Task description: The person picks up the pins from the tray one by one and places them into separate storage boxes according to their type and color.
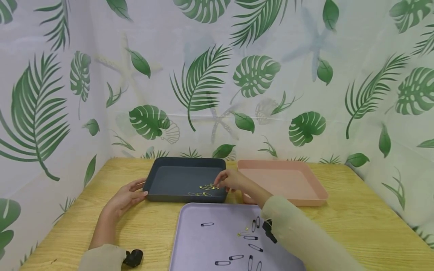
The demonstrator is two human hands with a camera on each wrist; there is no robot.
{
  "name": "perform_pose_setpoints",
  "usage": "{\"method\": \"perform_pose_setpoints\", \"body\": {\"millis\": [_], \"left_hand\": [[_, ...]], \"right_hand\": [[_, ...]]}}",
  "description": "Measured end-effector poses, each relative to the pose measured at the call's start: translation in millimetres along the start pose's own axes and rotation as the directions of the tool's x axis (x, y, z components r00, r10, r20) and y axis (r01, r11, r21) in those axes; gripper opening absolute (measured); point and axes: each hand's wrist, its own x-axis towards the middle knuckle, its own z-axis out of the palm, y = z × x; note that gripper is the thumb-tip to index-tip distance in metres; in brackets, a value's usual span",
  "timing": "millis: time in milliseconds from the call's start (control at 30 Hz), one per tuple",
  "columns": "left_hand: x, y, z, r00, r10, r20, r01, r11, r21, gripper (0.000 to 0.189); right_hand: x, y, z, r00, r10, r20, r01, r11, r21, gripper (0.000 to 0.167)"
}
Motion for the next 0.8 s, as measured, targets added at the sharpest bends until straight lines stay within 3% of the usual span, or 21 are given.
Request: {"method": "perform_pose_setpoints", "body": {"millis": [400, 800], "left_hand": [[0.8, 0.6, 0.7, 1.000, 0.008, 0.001, -0.008, 1.000, -0.004, 0.064], [-0.6, 1.8, 1.7, 1.000, 0.000, -0.003, 0.000, 1.000, -0.002, 0.064]], "right_hand": [[18.4, 2, 8, 0.997, 0.054, -0.063, -0.058, 0.997, -0.060, 0.007], [20.0, 4, 11, 0.996, 0.036, -0.077, -0.044, 0.994, -0.103, 0.006]]}}
